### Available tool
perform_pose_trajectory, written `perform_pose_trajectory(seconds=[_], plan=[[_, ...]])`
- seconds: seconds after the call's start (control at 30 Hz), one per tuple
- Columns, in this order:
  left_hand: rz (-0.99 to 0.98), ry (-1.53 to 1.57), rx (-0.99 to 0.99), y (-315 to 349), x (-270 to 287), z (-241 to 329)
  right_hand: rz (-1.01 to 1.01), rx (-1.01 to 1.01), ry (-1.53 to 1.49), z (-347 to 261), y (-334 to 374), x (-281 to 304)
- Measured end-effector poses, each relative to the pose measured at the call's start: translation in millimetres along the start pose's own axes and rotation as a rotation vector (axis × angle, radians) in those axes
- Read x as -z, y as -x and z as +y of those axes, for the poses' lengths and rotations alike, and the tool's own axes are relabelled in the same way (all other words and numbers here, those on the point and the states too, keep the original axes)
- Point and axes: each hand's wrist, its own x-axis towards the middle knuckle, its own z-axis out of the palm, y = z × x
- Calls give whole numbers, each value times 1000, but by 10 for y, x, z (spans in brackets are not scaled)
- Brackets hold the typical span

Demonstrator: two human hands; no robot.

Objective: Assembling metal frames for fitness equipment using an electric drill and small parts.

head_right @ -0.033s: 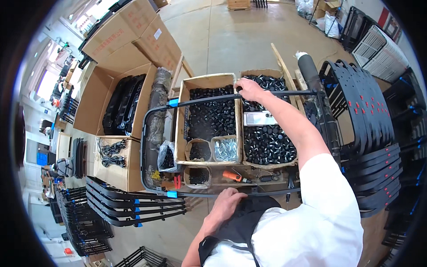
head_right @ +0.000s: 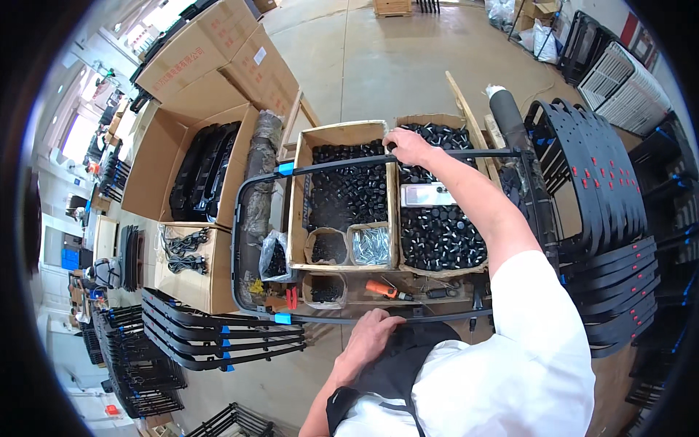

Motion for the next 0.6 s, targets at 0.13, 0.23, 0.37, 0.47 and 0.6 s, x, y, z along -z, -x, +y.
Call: perform_pose_trajectory(seconds=[0.13,0.23,0.37,0.47,0.6], plan=[[-11,115,245,101,-55,62,-156,79,106,-131,-188,-71],[4,203,243,111,-119,-6,-198,146,196,-196,-262,-50],[40,158,192,83,-209,17,-209,102,345,-312,-296,-37],[29,134,203,64,-188,76,-204,44,430,-397,-318,-75],[73,161,228,86,-166,131,-152,-14,461,-512,-325,-87]])
